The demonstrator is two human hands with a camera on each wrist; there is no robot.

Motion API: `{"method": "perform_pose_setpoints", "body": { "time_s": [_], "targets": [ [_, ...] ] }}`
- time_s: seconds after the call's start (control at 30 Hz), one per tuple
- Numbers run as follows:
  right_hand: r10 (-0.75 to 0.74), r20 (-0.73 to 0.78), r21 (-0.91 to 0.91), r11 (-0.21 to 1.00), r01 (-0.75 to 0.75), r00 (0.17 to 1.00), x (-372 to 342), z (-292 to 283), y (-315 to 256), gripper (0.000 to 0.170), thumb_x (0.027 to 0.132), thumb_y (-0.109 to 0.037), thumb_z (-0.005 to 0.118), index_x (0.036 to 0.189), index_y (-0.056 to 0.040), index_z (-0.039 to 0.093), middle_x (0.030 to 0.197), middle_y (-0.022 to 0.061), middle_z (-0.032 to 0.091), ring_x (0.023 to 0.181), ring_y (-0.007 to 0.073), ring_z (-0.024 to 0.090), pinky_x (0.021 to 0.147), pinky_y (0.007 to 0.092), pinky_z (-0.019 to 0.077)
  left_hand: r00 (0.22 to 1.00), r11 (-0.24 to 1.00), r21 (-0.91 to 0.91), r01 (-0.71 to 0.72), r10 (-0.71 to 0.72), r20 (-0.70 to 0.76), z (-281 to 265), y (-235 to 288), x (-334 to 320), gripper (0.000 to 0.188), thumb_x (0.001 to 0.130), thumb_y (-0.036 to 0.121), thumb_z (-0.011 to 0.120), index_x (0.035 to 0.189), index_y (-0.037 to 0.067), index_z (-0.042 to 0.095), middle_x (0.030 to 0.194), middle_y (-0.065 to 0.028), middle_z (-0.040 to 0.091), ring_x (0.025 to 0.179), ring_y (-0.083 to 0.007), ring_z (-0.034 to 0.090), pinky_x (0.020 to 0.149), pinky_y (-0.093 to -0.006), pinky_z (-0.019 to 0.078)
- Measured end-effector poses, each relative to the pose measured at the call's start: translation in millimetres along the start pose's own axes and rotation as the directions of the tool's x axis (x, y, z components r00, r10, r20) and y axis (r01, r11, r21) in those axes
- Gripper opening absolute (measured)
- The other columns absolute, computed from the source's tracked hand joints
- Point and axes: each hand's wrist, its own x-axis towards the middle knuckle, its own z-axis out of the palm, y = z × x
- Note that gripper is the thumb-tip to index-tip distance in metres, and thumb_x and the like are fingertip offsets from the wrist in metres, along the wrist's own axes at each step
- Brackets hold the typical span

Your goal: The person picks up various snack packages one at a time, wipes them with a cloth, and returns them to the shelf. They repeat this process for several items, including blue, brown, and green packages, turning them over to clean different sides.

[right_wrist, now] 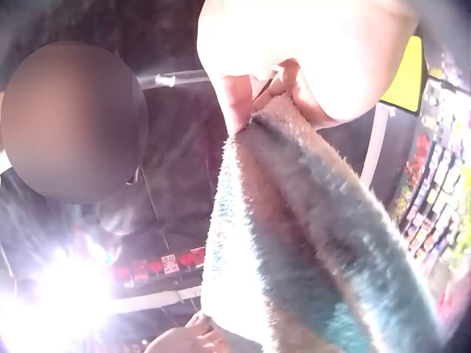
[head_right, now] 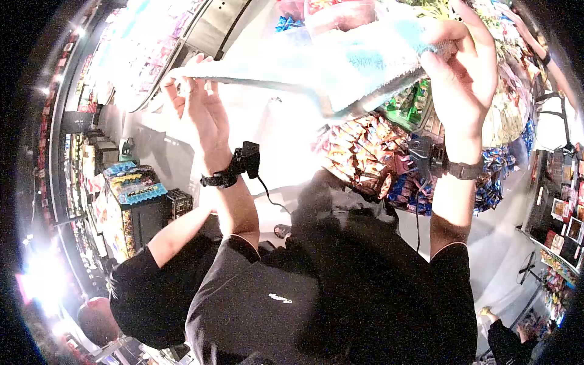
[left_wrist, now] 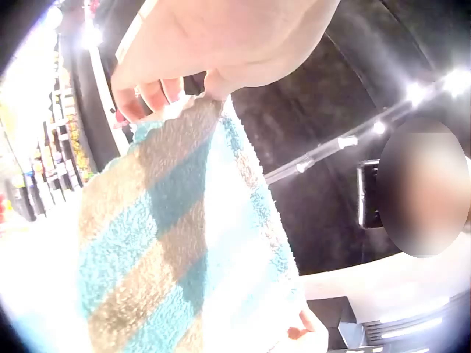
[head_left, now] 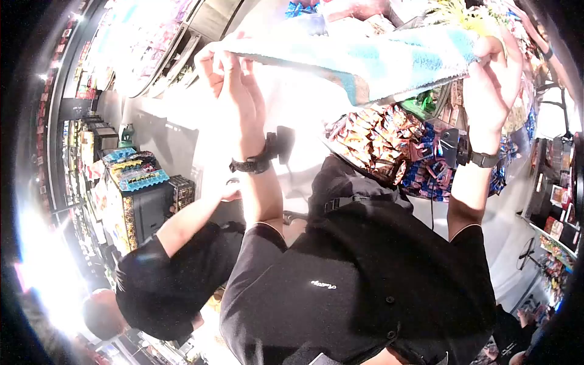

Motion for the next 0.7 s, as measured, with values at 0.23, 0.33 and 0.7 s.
{"method": "perform_pose_setpoints", "body": {
  "time_s": [0.23, 0.33, 0.7],
  "targets": [
    [-0.014, 0.016, -0.451, 0.892, 0.020, 1.000, -12.0, 15.6, -24.8, 0.042, 0.077, 0.010, 0.066, 0.118, 0.0125, 0.054, 0.096, 0.0123, 0.068, 0.092, 0.0166, 0.061, 0.092, 0.0315, 0.0456, 0.986, 0.985, -0.050, -0.166, 0.165, -0.015, 4.3, 9.1, 4.3, 0.018, 0.094, 0.009, 0.055, 0.110, 0.014, 0.051, 0.104, -0.0101, 0.065, 0.091, -0.0163, 0.064, 0.068, -0.0257, 0.0525],
    [-0.106, -0.051, -0.491, 0.868, 0.067, 0.993, -9.3, 21.8, -26.6, 0.046, 0.077, 0.011, 0.067, 0.120, 0.0129, 0.052, 0.095, 0.0144, 0.068, 0.088, 0.0165, 0.063, 0.084, 0.0299, 0.0504, 0.986, 0.990, -0.031, -0.136, 0.132, -0.099, 2.2, 15.6, 3.6, 0.019, 0.095, 0.013, 0.056, 0.111, 0.016, 0.047, 0.090, -0.0005, 0.061, 0.078, -0.0081, 0.056, 0.068, -0.0217, 0.0451],
    [-0.081, -0.173, -0.145, 0.988, 0.056, 0.982, 19.0, 73.1, 8.5, 0.033, 0.079, 0.011, 0.066, 0.109, 0.0002, 0.057, 0.100, 0.0111, 0.066, 0.081, 0.0096, 0.061, 0.068, 0.0193, 0.0499, 0.780, 0.788, -0.075, 0.611, -0.615, -0.115, -45.7, -104.5, -83.3, 0.029, 0.090, 0.017, 0.054, 0.115, 0.003, 0.051, 0.099, -0.0091, 0.060, 0.090, -0.0160, 0.055, 0.084, -0.0294, 0.0435]
  ]
}}
